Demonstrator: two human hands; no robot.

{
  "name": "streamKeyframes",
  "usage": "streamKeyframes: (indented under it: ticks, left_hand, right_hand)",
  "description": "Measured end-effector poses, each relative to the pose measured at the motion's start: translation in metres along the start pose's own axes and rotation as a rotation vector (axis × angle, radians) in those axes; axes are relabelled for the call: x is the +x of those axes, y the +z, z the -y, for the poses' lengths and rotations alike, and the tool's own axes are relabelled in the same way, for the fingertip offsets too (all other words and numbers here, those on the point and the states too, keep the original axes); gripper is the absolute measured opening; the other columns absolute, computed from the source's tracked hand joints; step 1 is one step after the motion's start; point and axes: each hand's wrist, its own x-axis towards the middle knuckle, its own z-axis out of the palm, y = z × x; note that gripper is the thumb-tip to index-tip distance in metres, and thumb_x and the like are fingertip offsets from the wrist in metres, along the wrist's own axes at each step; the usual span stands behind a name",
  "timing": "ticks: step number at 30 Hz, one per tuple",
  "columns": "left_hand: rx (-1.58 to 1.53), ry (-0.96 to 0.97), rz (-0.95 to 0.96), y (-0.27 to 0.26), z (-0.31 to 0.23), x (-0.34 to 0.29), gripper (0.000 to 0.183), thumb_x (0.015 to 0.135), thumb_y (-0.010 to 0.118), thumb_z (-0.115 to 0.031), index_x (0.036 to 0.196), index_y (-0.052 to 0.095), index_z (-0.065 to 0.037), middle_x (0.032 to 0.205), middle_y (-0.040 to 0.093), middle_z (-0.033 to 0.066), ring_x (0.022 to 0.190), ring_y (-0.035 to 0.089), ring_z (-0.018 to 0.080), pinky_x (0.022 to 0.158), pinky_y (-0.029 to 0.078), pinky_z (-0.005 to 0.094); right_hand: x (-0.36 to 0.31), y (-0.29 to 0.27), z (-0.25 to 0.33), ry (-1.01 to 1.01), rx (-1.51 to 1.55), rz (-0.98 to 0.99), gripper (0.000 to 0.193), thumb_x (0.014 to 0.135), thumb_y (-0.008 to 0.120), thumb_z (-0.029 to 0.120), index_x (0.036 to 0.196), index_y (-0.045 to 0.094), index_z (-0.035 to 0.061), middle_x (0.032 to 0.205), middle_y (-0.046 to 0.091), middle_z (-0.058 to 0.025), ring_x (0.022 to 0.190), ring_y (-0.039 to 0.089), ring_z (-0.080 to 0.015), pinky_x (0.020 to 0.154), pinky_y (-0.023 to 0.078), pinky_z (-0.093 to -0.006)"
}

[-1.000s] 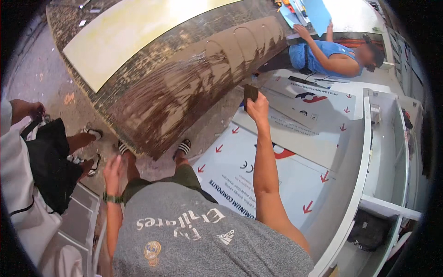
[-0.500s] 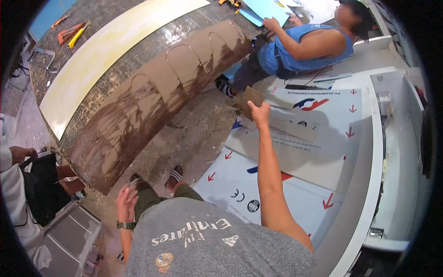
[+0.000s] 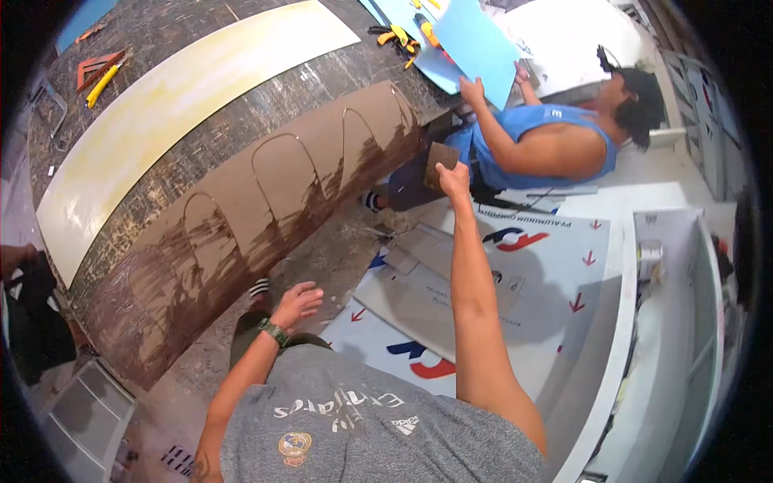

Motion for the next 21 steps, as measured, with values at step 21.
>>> streamKeyframes:
  ticks: [21]
  left_hand:
    - [-0.681,0.539,-0.028,0.123,-0.037,0.139,0.041,0.088,0.064,0.012,0.12,0.046,-0.004,0.143,0.048,0.0164,0.135,0.051,0.0366,0.104,0.048,0.0439]
  right_hand:
    - [0.095,0.061,-0.028,-0.431,-0.141,0.089,0.029,0.091,0.055,0.009,0.116,0.067,0.0037,0.097,0.072,-0.0207,0.082,0.066,-0.046,0.07,0.051,-0.0518]
